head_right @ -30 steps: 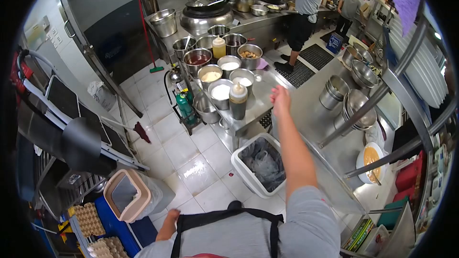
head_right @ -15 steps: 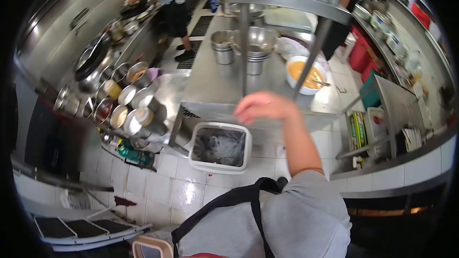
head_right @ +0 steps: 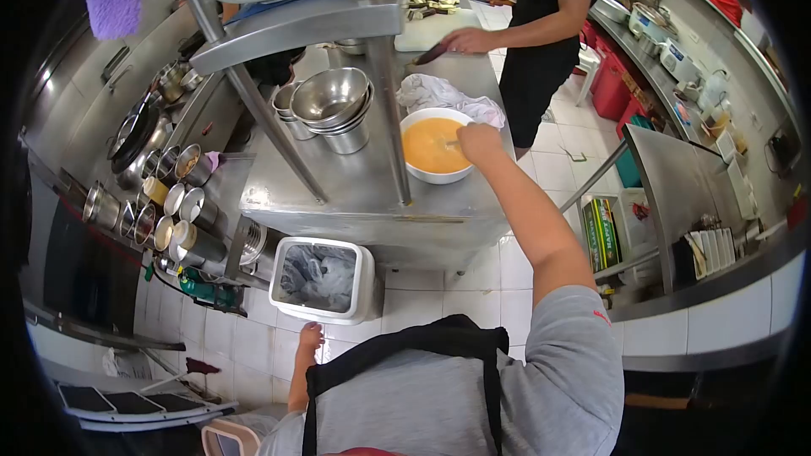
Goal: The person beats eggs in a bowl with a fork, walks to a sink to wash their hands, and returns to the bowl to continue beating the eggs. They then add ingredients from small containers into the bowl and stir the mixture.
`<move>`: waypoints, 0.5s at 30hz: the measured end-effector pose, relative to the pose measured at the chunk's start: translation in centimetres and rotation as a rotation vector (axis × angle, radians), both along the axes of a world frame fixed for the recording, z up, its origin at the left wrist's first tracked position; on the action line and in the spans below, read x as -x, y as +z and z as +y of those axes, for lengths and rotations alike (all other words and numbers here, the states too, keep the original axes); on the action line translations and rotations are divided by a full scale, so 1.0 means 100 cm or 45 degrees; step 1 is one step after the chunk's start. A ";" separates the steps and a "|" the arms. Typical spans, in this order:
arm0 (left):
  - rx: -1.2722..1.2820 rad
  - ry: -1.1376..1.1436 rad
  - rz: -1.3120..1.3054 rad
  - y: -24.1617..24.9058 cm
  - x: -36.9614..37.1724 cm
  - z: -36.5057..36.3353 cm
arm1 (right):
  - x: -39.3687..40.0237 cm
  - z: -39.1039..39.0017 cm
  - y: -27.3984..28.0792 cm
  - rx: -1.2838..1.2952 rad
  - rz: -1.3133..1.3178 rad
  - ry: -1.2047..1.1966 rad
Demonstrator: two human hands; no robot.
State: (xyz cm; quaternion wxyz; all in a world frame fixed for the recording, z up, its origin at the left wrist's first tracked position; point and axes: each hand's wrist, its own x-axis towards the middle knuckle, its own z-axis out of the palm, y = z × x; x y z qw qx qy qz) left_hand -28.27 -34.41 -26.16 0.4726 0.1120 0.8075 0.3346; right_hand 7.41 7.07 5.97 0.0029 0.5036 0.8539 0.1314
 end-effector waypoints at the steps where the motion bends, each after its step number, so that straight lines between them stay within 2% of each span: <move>1: 0.037 -0.095 -0.012 -0.018 -0.017 0.006 | -0.001 0.004 -0.001 0.036 0.024 -0.007; 3: 0.022 -0.154 -0.001 -0.038 -0.052 0.001 | -0.007 0.000 -0.010 0.123 0.074 -0.029; 6: 0.072 0.026 -0.051 -0.041 -0.097 -0.031 | -0.016 -0.005 0.000 0.413 0.210 0.293; 9: 0.231 0.191 -0.118 -0.043 -0.123 -0.093 | -0.024 0.007 -0.005 0.207 0.209 0.130; 12: 0.379 0.383 -0.204 -0.044 -0.143 -0.151 | -0.023 -0.002 0.000 0.464 0.249 0.377; 15: 0.505 0.554 -0.295 -0.047 -0.156 -0.198 | -0.024 0.018 -0.006 0.277 0.311 0.114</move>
